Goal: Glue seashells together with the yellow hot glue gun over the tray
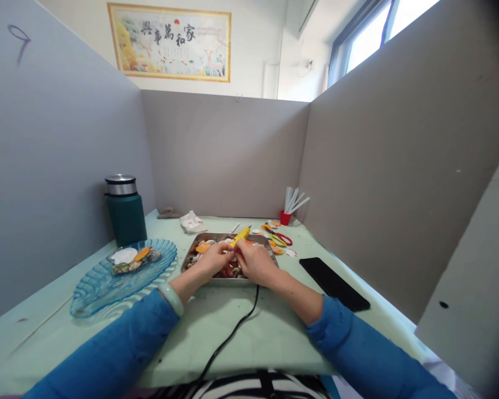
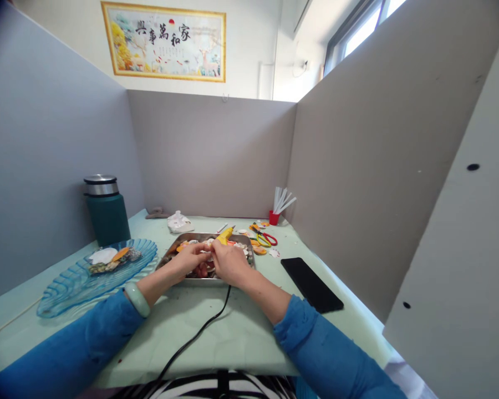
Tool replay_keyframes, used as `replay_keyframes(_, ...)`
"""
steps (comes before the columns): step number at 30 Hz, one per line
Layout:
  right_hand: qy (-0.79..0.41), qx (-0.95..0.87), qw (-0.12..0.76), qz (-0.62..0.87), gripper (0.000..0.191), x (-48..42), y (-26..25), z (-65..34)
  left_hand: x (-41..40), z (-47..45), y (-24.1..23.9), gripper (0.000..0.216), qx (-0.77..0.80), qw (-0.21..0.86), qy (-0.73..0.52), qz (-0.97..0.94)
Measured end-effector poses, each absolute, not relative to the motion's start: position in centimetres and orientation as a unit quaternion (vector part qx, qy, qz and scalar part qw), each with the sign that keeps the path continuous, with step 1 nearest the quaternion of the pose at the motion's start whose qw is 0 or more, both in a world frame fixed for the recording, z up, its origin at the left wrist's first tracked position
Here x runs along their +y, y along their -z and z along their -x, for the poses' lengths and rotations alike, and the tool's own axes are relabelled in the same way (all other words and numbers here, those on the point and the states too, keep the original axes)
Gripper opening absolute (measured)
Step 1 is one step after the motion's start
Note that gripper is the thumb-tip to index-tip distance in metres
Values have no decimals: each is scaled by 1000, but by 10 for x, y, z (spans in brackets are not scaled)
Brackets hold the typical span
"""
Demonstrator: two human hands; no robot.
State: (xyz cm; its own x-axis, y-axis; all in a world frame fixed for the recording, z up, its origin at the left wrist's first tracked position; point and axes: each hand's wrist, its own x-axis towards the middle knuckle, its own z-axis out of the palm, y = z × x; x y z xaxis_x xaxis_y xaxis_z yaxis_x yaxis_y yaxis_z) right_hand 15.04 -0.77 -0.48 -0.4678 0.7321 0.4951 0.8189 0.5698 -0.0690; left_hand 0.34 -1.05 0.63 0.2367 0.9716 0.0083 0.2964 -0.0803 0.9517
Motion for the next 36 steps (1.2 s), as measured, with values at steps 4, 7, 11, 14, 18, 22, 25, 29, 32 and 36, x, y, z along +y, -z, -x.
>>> replay_keyframes(4,89,-850,244,459,17,-8,4,-150,-10,-4,-6,9,498,457,-364,-641)
replay_keyframes(7,87,-849,239,462,18,-9,4,-150,-9,-4,-5,11,499,454,-365,-642)
replay_keyframes(11,93,-850,240,460,18,-9,4,-151,-8,-3,-3,11,502,455,-359,-642)
replay_keyframes(14,91,-850,236,463,19,-8,4,-151,-7,-2,-3,9,505,452,-357,-643)
replay_keyframes(18,88,-852,228,463,20,-8,4,-150,-5,-2,-2,9,500,453,-356,-647)
replay_keyframes(22,89,-852,233,461,20,-9,3,-150,-5,-2,0,9,494,456,-358,-648)
replay_keyframes(25,88,-852,233,460,20,-10,3,-150,-4,-2,0,10,496,457,-360,-645)
replay_keyframes(29,87,-852,225,465,21,-10,2,-150,-5,-2,0,13,498,454,-361,-644)
replay_keyframes(32,90,-850,222,469,21,-10,2,-150,-5,-2,-1,13,499,455,-361,-643)
replay_keyframes(36,88,-850,222,470,21,-10,2,-150,-5,-3,-1,11,501,456,-358,-643)
